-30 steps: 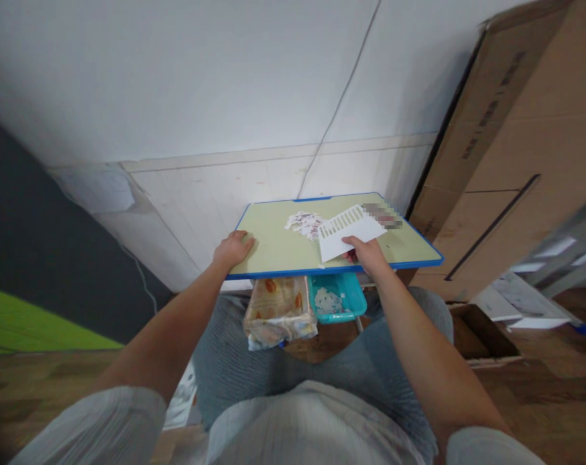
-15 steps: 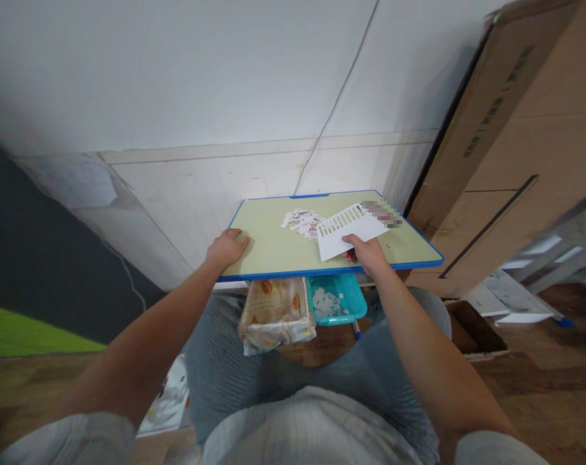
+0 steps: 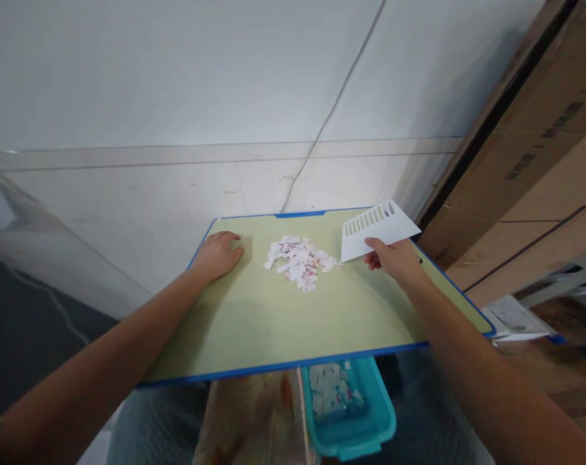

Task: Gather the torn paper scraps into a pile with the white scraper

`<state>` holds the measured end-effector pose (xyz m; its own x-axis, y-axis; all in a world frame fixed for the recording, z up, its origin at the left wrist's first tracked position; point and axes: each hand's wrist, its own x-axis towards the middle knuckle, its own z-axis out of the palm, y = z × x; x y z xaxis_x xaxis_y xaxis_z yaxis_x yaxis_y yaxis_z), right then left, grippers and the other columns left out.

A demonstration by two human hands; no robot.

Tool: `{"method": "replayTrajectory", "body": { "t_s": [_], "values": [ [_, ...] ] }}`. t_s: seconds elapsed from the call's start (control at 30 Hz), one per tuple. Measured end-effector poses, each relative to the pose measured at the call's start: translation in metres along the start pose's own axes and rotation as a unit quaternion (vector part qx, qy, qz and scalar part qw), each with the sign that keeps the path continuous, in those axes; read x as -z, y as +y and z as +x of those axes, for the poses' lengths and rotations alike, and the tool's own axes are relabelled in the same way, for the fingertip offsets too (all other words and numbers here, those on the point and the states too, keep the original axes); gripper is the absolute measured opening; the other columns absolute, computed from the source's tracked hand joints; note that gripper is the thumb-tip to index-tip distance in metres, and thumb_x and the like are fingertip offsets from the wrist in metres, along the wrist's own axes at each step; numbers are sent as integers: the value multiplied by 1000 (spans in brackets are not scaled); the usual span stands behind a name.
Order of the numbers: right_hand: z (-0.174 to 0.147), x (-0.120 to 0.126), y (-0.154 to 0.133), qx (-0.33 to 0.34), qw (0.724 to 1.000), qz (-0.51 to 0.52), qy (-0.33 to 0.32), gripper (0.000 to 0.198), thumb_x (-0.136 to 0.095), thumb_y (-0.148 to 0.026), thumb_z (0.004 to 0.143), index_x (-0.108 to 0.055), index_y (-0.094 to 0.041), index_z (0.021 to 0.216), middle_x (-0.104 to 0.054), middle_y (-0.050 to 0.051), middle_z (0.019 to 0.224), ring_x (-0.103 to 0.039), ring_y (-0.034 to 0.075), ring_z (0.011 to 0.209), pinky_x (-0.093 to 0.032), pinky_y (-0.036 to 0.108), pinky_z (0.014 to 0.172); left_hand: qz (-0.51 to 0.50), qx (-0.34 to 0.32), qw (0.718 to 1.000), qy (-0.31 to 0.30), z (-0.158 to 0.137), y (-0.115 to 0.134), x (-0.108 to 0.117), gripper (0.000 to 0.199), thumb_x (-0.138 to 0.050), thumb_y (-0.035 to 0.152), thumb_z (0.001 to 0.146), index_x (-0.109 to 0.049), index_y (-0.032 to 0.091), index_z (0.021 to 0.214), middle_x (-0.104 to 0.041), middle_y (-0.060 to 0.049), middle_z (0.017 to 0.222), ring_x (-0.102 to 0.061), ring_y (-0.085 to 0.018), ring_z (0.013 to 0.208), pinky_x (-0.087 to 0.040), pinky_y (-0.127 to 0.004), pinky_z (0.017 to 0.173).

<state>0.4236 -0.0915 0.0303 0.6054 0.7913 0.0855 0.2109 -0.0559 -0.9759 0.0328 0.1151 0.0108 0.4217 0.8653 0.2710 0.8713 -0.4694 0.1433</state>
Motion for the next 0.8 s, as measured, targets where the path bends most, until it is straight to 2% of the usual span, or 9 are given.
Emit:
{"method": "replayTrajectory", "body": {
  "t_s": [0.1,0.13,0.27,0.33,0.4,0.5,0.6,0.7,0.8],
  "values": [
    [2,-1,8,8,999,-37,-13,28,-86,-44,79,-68,-25,68,-67,5,52,-58,20,40,-51,33,39,-16,-38,999,5,21,-9,-12,54,-55,41,101,-75,15,144,-71,-17,156,-62,-39,150,-45,-56,133],
    [-2,-1,11,15,999,-45,-11,30,-86,-48,80,-69,-25,69,-67,5,52,-57,20,40,-51,34,39,-24,-52,998,5,25,-11,-15,54,-55,43,101,-75,15,143,-72,-17,156,-62,-40,150,-45,-57,133],
    [-29,2,14,14,996,-53,-76,37,-86,-55,88,-70,-26,71,-71,4,59,-65,23,49,-58,36,46,-56,-75,996,1,34,-15,-25,53,-54,45,101,-76,17,140,-74,-17,152,-64,-39,148,-47,-57,132],
    [-35,2,11,24,998,-40,-42,36,-87,-56,88,-73,-25,76,-73,4,61,-66,22,49,-59,35,47,-61,-84,995,1,34,-16,-26,52,-52,48,102,-76,19,139,-74,-17,151,-65,-39,147,-47,-57,131],
    [-32,-2,8,19,1000,-24,2,37,-92,-57,81,-75,-25,81,-74,4,62,-66,22,48,-59,35,46,-57,-82,995,-1,35,-16,-25,52,-52,51,102,-75,20,138,-74,-17,151,-65,-39,147,-48,-56,131],
    [-23,-12,8,-1,1000,0,17,40,-96,-60,74,-77,-26,80,-78,7,66,-70,25,49,-62,38,47,-49,-68,997,-6,35,-16,-21,52,-53,54,102,-76,22,135,-75,-15,151,-65,-39,147,-47,-56,132],
    [-24,-18,10,-14,998,-6,-60,40,-95,-61,76,-78,-26,73,-80,10,68,-72,26,53,-65,39,51,-37,-50,998,-10,32,-17,-13,54,-53,57,100,-77,20,132,-75,-16,149,-66,-39,145,-47,-55,132],
    [-33,-12,10,-14,990,11,-137,38,-92,-59,83,-78,-25,74,-78,9,68,-71,25,53,-64,38,51,-23,-27,999,-13,27,-20,-3,53,-54,55,98,-79,20,129,-77,-16,148,-68,-38,143,-49,-54,131],
    [-38,-1,9,19,994,12,-108,42,-86,-59,92,-75,-24,72,-76,7,66,-68,22,52,-62,36,51,-13,-1,1000,-11,24,-17,4,50,-56,52,98,-80,21,128,-77,-16,146,-69,-38,143,-50,-53,130]
  ]
}}
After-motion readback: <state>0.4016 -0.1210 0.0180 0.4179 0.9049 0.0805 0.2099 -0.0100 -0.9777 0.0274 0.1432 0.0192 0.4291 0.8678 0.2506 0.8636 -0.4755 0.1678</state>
